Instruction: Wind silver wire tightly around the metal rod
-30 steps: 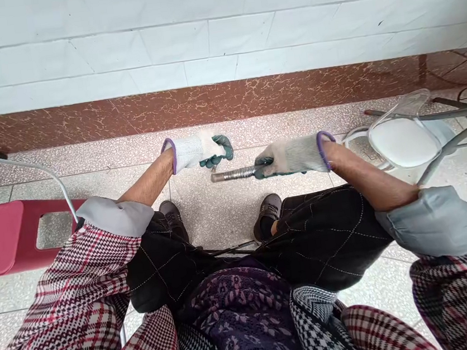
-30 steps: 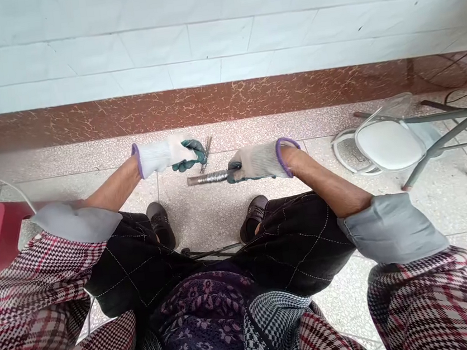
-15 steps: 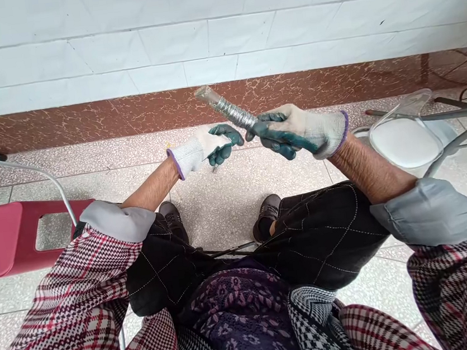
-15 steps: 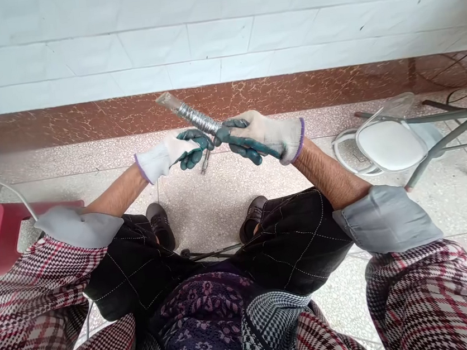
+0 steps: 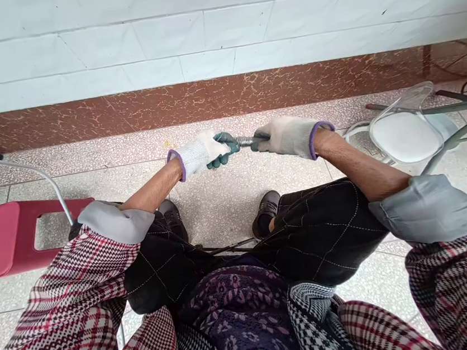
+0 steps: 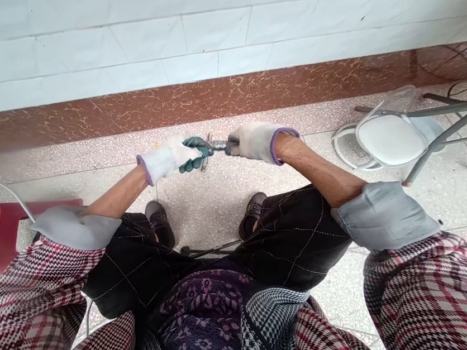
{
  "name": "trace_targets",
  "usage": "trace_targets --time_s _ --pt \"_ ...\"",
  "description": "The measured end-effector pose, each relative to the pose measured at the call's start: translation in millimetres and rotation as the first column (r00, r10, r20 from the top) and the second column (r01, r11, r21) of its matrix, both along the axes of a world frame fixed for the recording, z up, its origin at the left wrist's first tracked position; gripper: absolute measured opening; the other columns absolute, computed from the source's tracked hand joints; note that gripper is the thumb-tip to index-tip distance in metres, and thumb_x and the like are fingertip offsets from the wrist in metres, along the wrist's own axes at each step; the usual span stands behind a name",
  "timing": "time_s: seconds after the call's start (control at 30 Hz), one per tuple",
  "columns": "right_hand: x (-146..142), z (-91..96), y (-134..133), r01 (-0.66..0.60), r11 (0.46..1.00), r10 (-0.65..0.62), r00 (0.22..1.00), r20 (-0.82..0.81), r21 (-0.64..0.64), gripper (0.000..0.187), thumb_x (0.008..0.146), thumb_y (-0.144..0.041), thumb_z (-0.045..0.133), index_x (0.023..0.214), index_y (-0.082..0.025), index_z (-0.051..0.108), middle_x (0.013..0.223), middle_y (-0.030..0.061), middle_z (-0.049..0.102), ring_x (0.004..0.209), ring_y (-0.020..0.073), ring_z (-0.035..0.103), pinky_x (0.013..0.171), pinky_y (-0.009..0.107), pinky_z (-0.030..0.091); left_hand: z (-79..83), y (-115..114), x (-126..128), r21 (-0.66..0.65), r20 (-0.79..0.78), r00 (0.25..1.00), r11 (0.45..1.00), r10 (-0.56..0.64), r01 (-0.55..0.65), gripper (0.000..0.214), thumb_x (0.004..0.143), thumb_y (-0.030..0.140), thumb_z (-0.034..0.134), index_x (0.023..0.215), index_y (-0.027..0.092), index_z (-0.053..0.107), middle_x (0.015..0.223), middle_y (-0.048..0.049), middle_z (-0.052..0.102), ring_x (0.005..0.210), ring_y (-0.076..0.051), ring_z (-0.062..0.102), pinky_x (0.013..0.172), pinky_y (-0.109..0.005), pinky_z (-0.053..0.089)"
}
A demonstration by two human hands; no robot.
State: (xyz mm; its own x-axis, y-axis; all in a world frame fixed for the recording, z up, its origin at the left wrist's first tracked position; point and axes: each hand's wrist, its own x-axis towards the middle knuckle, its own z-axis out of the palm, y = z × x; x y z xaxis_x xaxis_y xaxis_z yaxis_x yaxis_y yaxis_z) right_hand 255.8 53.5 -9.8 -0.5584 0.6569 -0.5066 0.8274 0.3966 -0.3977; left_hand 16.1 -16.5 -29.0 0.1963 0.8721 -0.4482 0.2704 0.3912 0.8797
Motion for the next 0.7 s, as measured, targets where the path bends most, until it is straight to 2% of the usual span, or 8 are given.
trace_targets --time_s 0.1,0.17,0.27,0.33,0.4,0.53,0.6,0.7 --pt "-0.1 14.6 2.6 0.070 0.982 -0.060 0.996 -0.058 0.174 0.022 0.101 -0.041 0.076 0.087 -0.026 0.070 0.072 0.0059 0.059 0.063 0.0224 0.050 0.058 0.037 0.033 0.6 3.2 2.6 0.014 -0.026 1.000 1.000 -0.001 0.001 0.013 0.097 0.007 0.072 0.103 0.016 0.080 0.059 0.0011 0.065 0.045 -0.010 0.051 0.048 -0.027 0.035" --pt "-1.0 24.9 -2.6 0.160 0.971 -0.139 0.982 -0.127 0.180 0.026 0.100 -0.044 0.075 0.084 -0.026 0.065 0.075 0.0067 0.059 0.065 0.0223 0.050 0.055 0.036 0.036 4.4 5.6 2.3 0.006 0.005 1.000 1.000 -0.010 0.010 0.022 0.101 0.004 0.060 0.104 0.015 0.079 0.056 0.0016 0.064 0.040 -0.010 0.048 0.045 -0.026 0.036" --pt "-0.6 38.5 -14.1 0.301 0.950 -0.312 0.888 -0.339 -0.086 0.031 0.101 -0.053 0.075 0.089 -0.025 0.065 0.071 0.0037 0.054 0.060 0.0184 0.046 0.047 0.032 0.040 11.9 6.6 1.0 -0.005 0.066 0.998 1.000 -0.023 0.024 0.028 0.100 0.001 0.054 0.104 0.014 0.078 0.055 0.0016 0.064 0.037 -0.011 0.048 0.042 -0.025 0.037" --pt "1.3 44.9 -20.0 0.267 0.921 -0.377 0.796 -0.474 -0.284 0.035 0.099 -0.058 0.078 0.097 -0.024 0.069 0.068 0.0008 0.051 0.054 0.0157 0.043 0.042 0.030 0.039 16.4 5.8 0.7 0.006 0.102 0.994 0.999 -0.043 0.043 0.022 0.099 0.003 0.058 0.098 0.015 0.077 0.055 0.0010 0.064 0.037 -0.011 0.049 0.042 -0.024 0.037" --pt "2.7 47.0 -23.4 0.117 0.896 -0.350 0.779 -0.520 -0.428 0.039 0.096 -0.059 0.083 0.103 -0.022 0.071 0.066 -0.0019 0.051 0.049 0.0133 0.042 0.039 0.028 0.037 19.2 4.5 0.9 0.010 0.079 0.995 0.998 -0.064 0.063 0.018 0.097 0.006 0.067 0.084 0.016 0.074 0.052 0.0010 0.060 0.036 -0.010 0.046 0.041 -0.024 0.033" --pt "-0.8 31.6 -28.9 -0.178 0.803 -0.092 0.905 -0.415 -0.568 0.041 0.089 -0.054 0.089 0.102 -0.017 0.076 0.068 -0.0036 0.055 0.050 0.0102 0.046 0.040 0.024 0.036 18.0 -0.4 1.2 0.050 0.005 0.993 0.992 -0.115 0.115 0.022 0.081 0.003 0.083 0.072 0.018 0.071 0.056 -0.0004 0.064 0.043 -0.010 0.049 0.044 -0.025 0.031" --pt "-3.7 17.5 -31.1 -0.187 0.827 0.014 0.950 -0.312 -0.530 0.038 0.089 -0.055 0.088 0.093 -0.019 0.078 0.064 -0.0033 0.055 0.050 0.0107 0.046 0.039 0.024 0.035 14.2 -4.1 0.5 0.062 -0.011 0.993 0.991 -0.116 0.116 0.020 0.076 0.002 0.084 0.076 0.020 0.077 0.057 0.0006 0.066 0.047 -0.011 0.050 0.046 -0.025 0.030" --pt "-5.0 0.0 -27.8 -0.115 0.920 0.038 0.978 -0.206 -0.374 0.034 0.086 -0.058 0.091 0.086 -0.025 0.080 0.058 -0.0033 0.055 0.047 0.0133 0.046 0.041 0.028 0.035 7.0 -8.2 -1.7 0.032 -0.030 0.994 0.994 -0.101 0.102 0.017 0.074 0.005 0.084 0.077 0.022 0.081 0.050 0.0027 0.061 0.046 -0.011 0.046 0.046 -0.027 0.027"
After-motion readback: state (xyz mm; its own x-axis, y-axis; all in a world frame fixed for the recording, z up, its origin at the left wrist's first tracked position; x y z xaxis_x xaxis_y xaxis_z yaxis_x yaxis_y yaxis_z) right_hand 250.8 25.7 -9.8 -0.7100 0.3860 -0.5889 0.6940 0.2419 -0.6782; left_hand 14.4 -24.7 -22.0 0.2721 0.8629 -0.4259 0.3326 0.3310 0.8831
